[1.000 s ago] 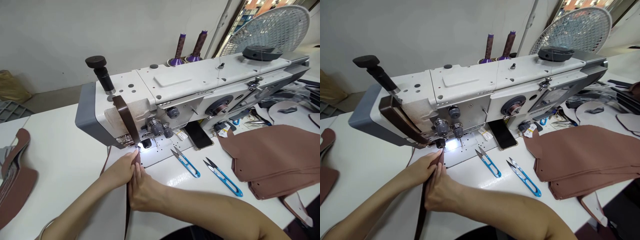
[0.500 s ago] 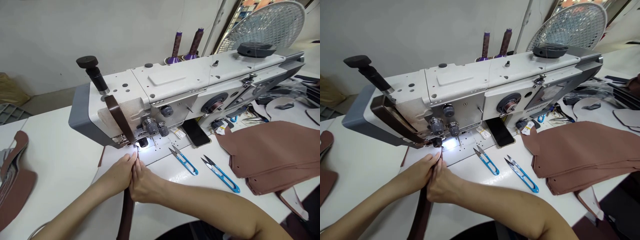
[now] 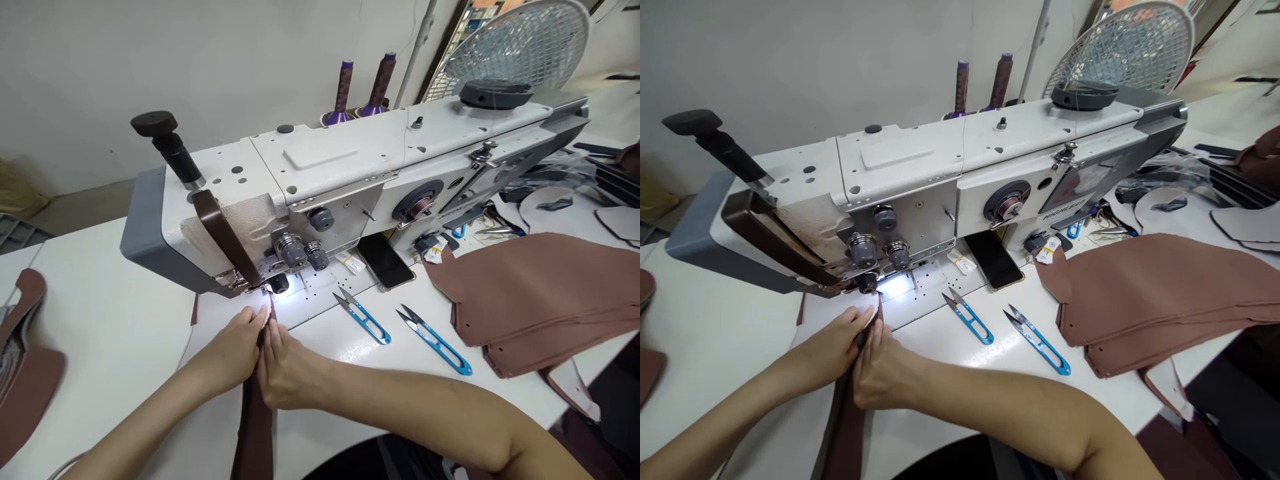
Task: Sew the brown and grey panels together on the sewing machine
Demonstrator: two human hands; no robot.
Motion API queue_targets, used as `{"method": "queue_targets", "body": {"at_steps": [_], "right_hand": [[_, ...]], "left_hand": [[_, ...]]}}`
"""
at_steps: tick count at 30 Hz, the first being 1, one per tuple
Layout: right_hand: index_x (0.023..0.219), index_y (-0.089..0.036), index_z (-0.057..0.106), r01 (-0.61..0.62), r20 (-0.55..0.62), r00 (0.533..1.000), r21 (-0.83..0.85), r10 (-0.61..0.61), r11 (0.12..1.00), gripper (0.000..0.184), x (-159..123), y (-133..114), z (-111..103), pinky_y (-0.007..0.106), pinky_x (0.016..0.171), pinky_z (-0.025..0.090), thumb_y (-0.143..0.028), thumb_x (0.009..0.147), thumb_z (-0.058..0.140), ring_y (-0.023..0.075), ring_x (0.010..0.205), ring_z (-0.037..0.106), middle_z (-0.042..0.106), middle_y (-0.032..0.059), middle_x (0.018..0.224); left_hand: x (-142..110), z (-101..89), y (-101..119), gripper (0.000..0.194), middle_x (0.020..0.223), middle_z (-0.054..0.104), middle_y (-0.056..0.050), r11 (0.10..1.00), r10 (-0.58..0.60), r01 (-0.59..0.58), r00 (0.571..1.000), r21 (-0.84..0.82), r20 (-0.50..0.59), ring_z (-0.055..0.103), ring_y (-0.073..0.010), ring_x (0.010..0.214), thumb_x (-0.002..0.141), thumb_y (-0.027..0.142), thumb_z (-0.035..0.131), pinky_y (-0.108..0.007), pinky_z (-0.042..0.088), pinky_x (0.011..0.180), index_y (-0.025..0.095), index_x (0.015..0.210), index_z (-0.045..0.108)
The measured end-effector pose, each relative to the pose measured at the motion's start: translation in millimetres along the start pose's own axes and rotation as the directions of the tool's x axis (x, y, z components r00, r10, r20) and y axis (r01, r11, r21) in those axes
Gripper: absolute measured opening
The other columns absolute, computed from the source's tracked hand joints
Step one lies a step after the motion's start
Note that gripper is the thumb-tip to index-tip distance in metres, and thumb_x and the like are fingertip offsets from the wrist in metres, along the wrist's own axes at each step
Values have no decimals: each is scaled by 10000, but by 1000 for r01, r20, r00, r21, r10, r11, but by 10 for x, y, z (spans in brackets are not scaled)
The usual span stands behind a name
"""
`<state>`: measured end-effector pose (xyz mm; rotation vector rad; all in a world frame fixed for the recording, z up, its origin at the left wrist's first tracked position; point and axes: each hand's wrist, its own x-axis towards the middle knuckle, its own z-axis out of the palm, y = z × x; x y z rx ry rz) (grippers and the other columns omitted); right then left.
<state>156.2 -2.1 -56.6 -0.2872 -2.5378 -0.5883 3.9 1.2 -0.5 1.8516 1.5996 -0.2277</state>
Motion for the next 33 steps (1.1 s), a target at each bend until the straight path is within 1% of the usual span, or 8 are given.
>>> {"method": "queue_targets", "body": {"at_steps": [5, 8, 11, 15, 18, 26, 30, 33], "right_hand": [[839, 56, 662, 19, 38, 999, 8, -19, 1000, 209, -10, -24, 30, 612, 687, 471, -55, 783, 494, 391, 767, 673, 661, 355, 867], [842, 59, 663, 6, 41, 999, 21, -7, 1000, 205, 2, -7, 61, 598, 676, 465, -54, 784, 503, 394, 778, 669, 653, 369, 884], [808, 45, 667, -5, 3, 1000, 19, 5, 1000, 193, 20, 11, 72, 577, 669, 470, -41, 768, 500, 377, 748, 670, 666, 345, 844], [813, 44, 674, -37, -40, 998, 13, 38, 999, 218, 35, 58, 68, 548, 673, 485, -17, 755, 472, 361, 752, 677, 674, 330, 851], [848, 71, 664, -45, -20, 999, 28, 45, 999, 242, 21, 100, 58, 546, 700, 501, -17, 768, 453, 364, 792, 683, 663, 351, 892], [884, 82, 632, 23, 100, 994, 89, -32, 996, 220, -39, 102, 18, 553, 719, 526, -32, 831, 451, 384, 868, 684, 648, 370, 931], [852, 60, 651, 4, 43, 999, 79, -7, 997, 230, -26, 131, 38, 534, 685, 526, -31, 803, 445, 400, 876, 681, 664, 344, 904], [802, 30, 659, -2, -1, 1000, 80, 2, 997, 219, -28, 141, 43, 535, 686, 525, -21, 776, 448, 395, 855, 685, 678, 319, 871]], "left_hand": [[32, 108, -47, 656, 1098, 503, -119, 1000, 15, -16, 996, -9, -92, 540, -216, 996, 790, 63, 384, -326, 443, 924, 128, 1440, 320], [70, 125, -74, 635, 1084, 515, -130, 999, 31, -34, 993, -25, -114, 545, -223, 988, 801, 68, 374, -348, 441, 941, 96, 1435, 338], [91, 112, -72, 634, 1091, 514, -152, 999, 18, -21, 993, -26, -114, 546, -233, 988, 806, 67, 361, -356, 449, 931, 51, 1438, 334], [94, 95, -68, 622, 1073, 517, -147, 1000, 12, -14, 992, -18, -122, 541, -234, 944, 829, 113, 371, -362, 465, 884, 77, 1449, 331], [76, 79, -72, 645, 1054, 513, -139, 1000, 14, -13, 994, 5, -108, 526, -230, 922, 809, 88, 363, -355, 463, 861, 92, 1453, 328], [22, 17, -52, 653, 1016, 504, -122, 999, -10, 13, 998, 49, -58, 524, -246, 910, 815, 79, 339, -368, 467, 830, 102, 1467, 305], [20, -12, -25, 669, 1083, 509, -138, 1000, -13, 14, 999, 25, -31, 545, -246, 975, 803, 52, 356, -365, 456, 891, 78, 1467, 285], [32, -32, 5, 641, 1135, 520, -150, 1000, -15, 15, 1000, -2, -18, 566, -245, 1004, 809, 46, 346, -361, 450, 912, 72, 1448, 311]]}}
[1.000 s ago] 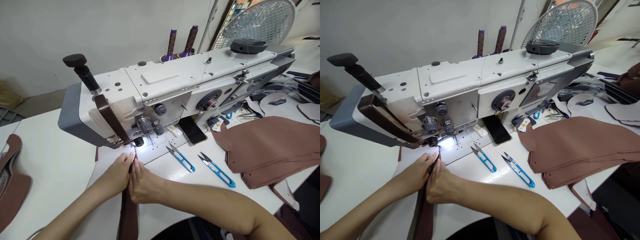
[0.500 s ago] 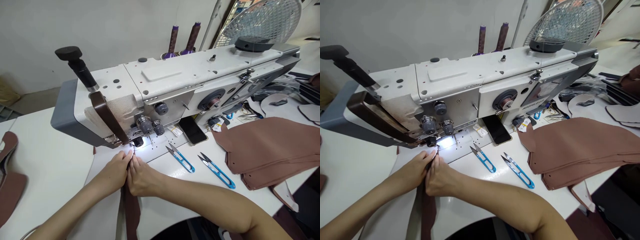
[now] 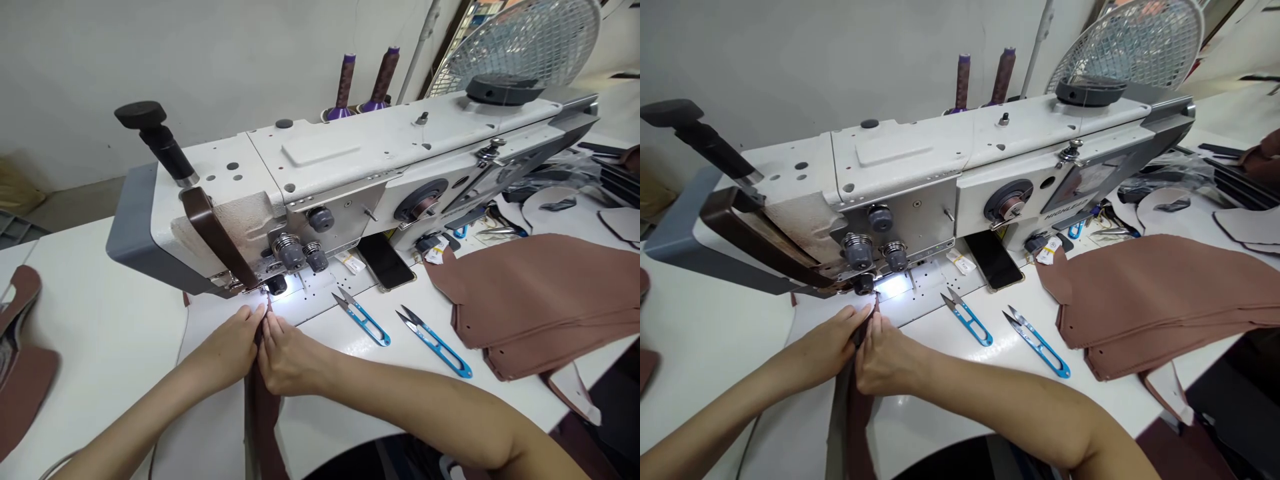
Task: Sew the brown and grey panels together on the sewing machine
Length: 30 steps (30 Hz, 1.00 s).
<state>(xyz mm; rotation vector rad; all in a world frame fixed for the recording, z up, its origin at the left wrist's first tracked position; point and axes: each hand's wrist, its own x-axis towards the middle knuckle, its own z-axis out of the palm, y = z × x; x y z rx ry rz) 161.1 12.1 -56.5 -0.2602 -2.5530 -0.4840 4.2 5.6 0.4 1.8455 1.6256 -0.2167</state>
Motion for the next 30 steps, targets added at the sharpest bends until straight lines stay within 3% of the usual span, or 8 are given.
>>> {"method": "queue_targets", "body": {"at_steps": [8, 13, 21, 30], "right_hand": [[835, 49, 655, -7, 6, 1000, -18, 7, 1000, 236, -14, 12, 12, 588, 741, 512, -7, 775, 434, 378, 828, 687, 666, 342, 898], [893, 67, 655, -5, 56, 998, -29, 6, 1000, 264, -14, 14, 25, 581, 749, 513, -3, 793, 421, 370, 841, 687, 663, 345, 921], [797, 50, 674, -49, -89, 995, -38, 45, 998, 228, -23, -76, 71, 536, 663, 515, -14, 735, 464, 394, 793, 687, 677, 323, 839], [826, 42, 678, -67, -52, 996, 2, 67, 998, 231, 4, -69, 108, 562, 675, 517, -56, 761, 479, 377, 749, 681, 681, 307, 818]], "left_hand": [[98, 16, 18, 634, 1250, 505, -170, 998, -22, 18, 998, -57, -62, 574, -258, 1073, 810, 61, 342, -371, 442, 934, 75, 1442, 299], [123, 24, 24, 535, 1109, 534, -129, 994, -31, 20, 994, -111, -101, 581, -257, 998, 789, 80, 348, -384, 460, 876, 124, 1315, 435], [30, 35, 22, 285, 907, 524, -54, 985, 35, -46, 997, -168, -69, 574, -214, 835, 771, 115, 367, -371, 477, 807, 177, 1013, 503], [203, 41, -8, 505, 1038, 551, -88, 989, -36, 19, 992, -143, -118, 566, -217, 976, 750, 83, 387, -335, 457, 874, 143, 1236, 511]]}}
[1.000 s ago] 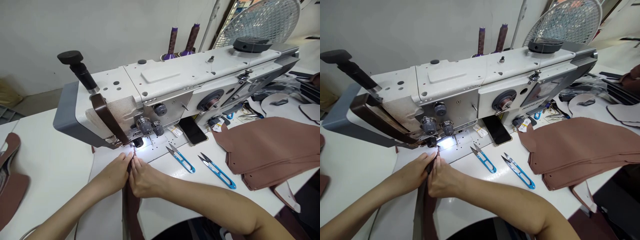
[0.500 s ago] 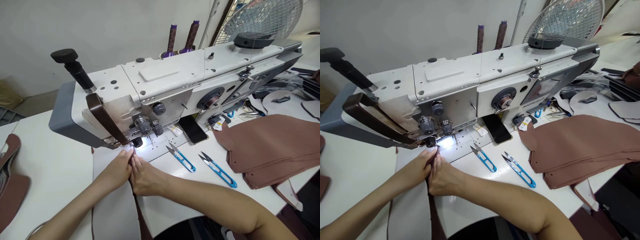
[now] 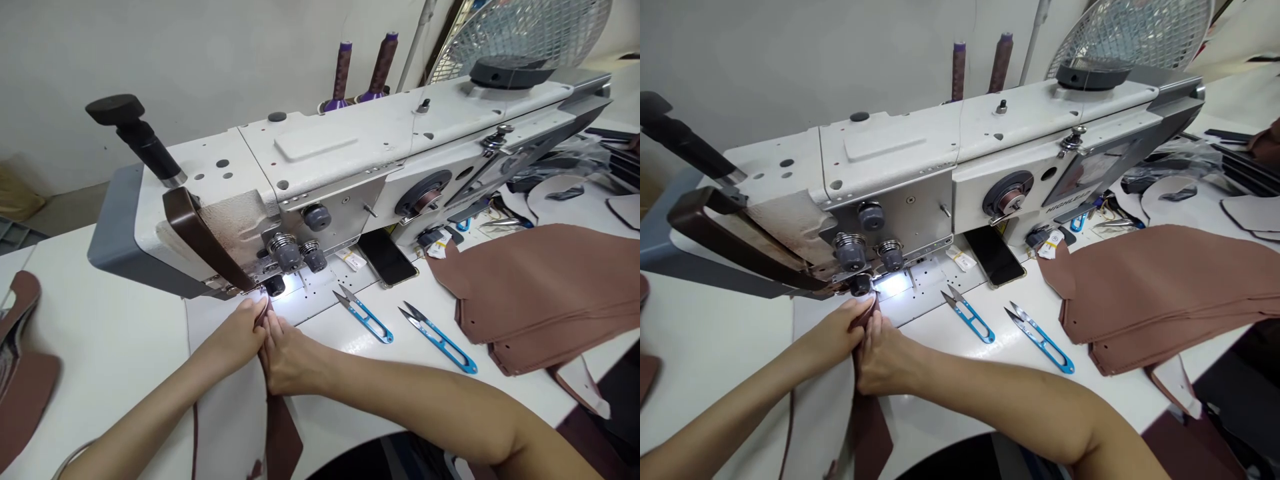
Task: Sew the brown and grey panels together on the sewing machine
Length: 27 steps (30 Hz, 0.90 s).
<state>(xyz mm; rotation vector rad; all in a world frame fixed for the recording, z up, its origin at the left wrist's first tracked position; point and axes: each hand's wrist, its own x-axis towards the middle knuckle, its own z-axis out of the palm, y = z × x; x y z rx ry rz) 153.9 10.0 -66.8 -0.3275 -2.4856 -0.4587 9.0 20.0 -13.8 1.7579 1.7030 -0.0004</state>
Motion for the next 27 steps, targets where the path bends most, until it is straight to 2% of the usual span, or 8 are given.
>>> {"method": "queue_targets", "body": {"at_steps": [4, 8, 10, 13, 17, 22, 27], "right_hand": [[810, 31, 677, 38, 46, 998, -4, -37, 999, 193, -9, -11, -41, 587, 691, 518, -54, 755, 512, 382, 748, 686, 676, 326, 849], [804, 43, 673, 53, 40, 998, -15, -53, 998, 209, -33, -81, -98, 580, 664, 535, -75, 769, 504, 408, 800, 688, 667, 346, 868], [823, 50, 672, 50, 26, 998, -34, -49, 998, 218, -31, -94, -121, 564, 642, 545, -65, 773, 494, 407, 806, 690, 672, 335, 864], [857, 59, 671, 56, 40, 998, -53, -53, 997, 230, -12, -74, -135, 533, 612, 556, -54, 786, 483, 397, 814, 693, 678, 321, 871], [861, 60, 670, 61, 34, 998, -60, -59, 996, 240, 9, -41, -108, 527, 627, 563, -44, 787, 467, 381, 808, 697, 683, 310, 880], [894, 69, 654, 70, 86, 994, -44, -66, 997, 237, 10, -14, -78, 592, 706, 533, -44, 815, 461, 396, 850, 687, 670, 332, 916], [921, 86, 646, 97, 124, 988, -9, -95, 995, 253, 13, 17, -90, 663, 780, 468, -69, 841, 463, 414, 866, 674, 656, 356, 923]], "left_hand": [[-48, 43, 46, 621, 1026, 521, -80, 998, -61, 60, 998, -18, -27, 557, -200, 962, 724, 37, 395, -320, 460, 882, 125, 1337, 434], [-215, 84, 11, 557, 955, 522, -56, 999, 23, -21, 999, -44, 44, 554, -189, 887, 729, 28, 385, -318, 476, 848, 142, 1262, 498], [-260, 86, -10, 568, 987, 546, -72, 997, 42, -39, 998, -60, 46, 560, -196, 929, 749, 24, 368, -333, 470, 889, 132, 1295, 480], [-242, 71, -23, 644, 1085, 566, -108, 997, 42, -39, 998, -72, 41, 560, -211, 1036, 773, 19, 344, -361, 437, 975, 110, 1410, 374], [-147, 44, -41, 679, 1163, 556, -145, 999, 19, -17, 998, -35, 52, 555, -245, 1085, 776, 38, 350, -387, 438, 979, 101, 1451, 327], [-112, -9, -82, 730, 1146, 551, -155, 999, 50, -50, 995, -4, 81, 539, -262, 1088, 757, 89, 418, -403, 443, 973, 87, 1471, 268], [-214, -26, -116, 767, 1102, 568, -115, 990, 139, -133, 981, -48, 135, 545, -247, 1043, 696, 121, 513, -374, 455, 954, 165, 1438, 324]]}}
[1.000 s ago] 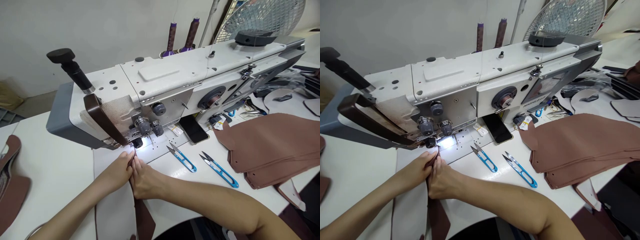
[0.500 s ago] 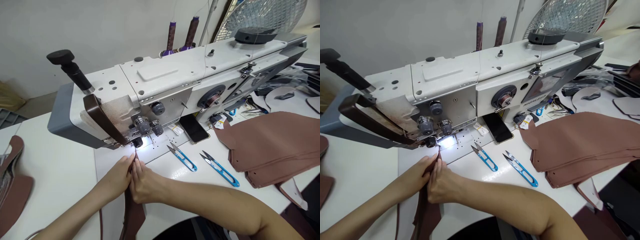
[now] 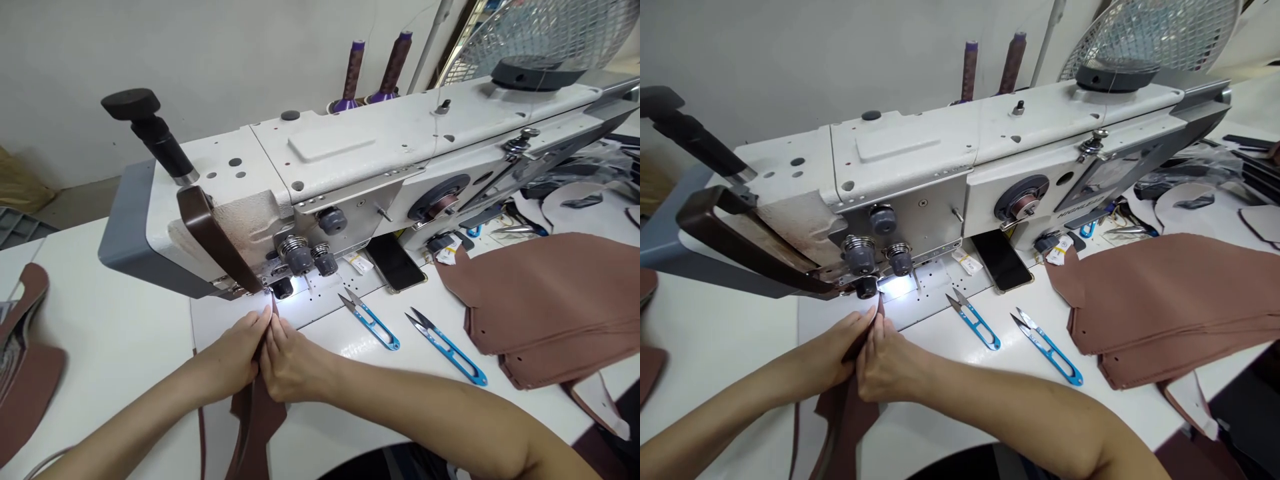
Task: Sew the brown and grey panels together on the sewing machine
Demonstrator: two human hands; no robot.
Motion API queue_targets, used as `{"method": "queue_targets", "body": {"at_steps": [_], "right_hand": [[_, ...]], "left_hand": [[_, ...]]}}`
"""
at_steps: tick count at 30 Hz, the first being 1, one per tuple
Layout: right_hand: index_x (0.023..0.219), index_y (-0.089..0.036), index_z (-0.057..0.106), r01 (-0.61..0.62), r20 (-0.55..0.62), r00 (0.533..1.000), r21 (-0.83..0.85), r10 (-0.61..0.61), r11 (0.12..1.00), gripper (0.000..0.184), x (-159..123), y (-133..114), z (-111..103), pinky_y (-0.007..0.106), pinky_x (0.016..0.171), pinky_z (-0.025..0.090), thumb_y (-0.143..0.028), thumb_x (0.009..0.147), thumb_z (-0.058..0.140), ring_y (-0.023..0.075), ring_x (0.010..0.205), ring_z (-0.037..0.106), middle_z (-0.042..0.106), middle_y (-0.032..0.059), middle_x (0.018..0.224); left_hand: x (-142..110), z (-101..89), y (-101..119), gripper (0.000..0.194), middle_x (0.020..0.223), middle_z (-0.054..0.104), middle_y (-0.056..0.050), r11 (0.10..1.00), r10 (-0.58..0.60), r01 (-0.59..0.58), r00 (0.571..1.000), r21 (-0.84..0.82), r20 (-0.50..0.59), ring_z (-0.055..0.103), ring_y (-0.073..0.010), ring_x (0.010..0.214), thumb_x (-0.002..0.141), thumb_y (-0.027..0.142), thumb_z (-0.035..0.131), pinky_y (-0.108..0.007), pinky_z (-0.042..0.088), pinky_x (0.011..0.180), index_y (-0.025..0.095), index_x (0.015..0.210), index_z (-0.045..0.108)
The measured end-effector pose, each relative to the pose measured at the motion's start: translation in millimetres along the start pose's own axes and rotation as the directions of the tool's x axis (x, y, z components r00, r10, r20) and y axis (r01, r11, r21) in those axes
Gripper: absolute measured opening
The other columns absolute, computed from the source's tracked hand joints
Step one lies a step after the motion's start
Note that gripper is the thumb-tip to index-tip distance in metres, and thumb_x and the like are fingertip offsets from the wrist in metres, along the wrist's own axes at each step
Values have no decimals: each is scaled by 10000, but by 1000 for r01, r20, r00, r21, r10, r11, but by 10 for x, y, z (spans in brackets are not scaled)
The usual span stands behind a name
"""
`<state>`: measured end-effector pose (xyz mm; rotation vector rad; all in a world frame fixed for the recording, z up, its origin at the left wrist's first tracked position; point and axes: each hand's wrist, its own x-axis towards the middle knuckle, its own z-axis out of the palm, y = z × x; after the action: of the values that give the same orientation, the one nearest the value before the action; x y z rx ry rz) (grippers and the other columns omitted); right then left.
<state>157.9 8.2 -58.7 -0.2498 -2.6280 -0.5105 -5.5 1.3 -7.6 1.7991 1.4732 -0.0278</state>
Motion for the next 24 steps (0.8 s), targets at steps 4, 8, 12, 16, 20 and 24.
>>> {"method": "queue_targets", "body": {"at_steps": [4, 8, 12, 16, 20, 24], "right_hand": [[883, 65, 659, -22, -39, 999, 51, 24, 998, 247, 10, -24, -15, 608, 727, 483, -54, 812, 454, 408, 845, 675, 666, 340, 903], [851, 48, 667, -27, -59, 998, 58, 30, 998, 240, 23, -52, -15, 563, 686, 491, -57, 799, 459, 386, 802, 675, 676, 322, 875], [857, 30, 671, -15, -77, 997, 36, 18, 999, 240, 18, -77, 8, 549, 693, 493, -62, 795, 458, 372, 792, 675, 689, 294, 867], [837, 22, 668, -29, -133, 991, 38, 33, 999, 233, 9, -90, 17, 553, 713, 483, -61, 787, 456, 386, 803, 677, 692, 284, 842], [841, 24, 662, 1, -83, 997, 56, 3, 998, 229, 15, -51, 4, 551, 709, 474, -60, 801, 453, 363, 778, 672, 686, 298, 855], [815, 0, 669, -16, -69, 997, 58, 20, 998, 220, 21, 3, 7, 526, 692, 473, -75, 793, 464, 355, 770, 666, 693, 276, 848]], "left_hand": [[-6, 51, -17, 780, 1098, 565, -123, 999, -23, 24, 999, 44, -43, 550, -248, 1011, 705, 96, 484, -391, 460, 927, 156, 1459, 291], [68, 65, 17, 679, 1072, 555, -151, 996, -40, 47, 996, 82, -84, 543, -256, 989, 796, 111, 397, -416, 455, 903, 79, 1462, 265], [131, 56, 85, 562, 1010, 555, -134, 996, -56, 66, 988, 66, -144, 548, -234, 929, 847, 122, 327, -395, 462, 880, 65, 1405, 361], [129, 58, 89, 531, 969, 544, -112, 992, -89, 104, 978, 74, -190, 542, -232, 924, 832, 91, 326, -403, 463, 896, 79, 1350, 442], [37, 52, 34, 682, 1063, 513, -110, 996, -90, 90, 992, 3, -86, 538, -217, 994, 778, 56, 401, -372, 453, 942, 95, 1452, 299], [-13, 75, 16, 712, 1112, 513, -104, 996, -79, 80, 996, 32, -41, 548, -218, 1006, 780, 63, 399, -369, 449, 942, 161, 1474, 269]]}}
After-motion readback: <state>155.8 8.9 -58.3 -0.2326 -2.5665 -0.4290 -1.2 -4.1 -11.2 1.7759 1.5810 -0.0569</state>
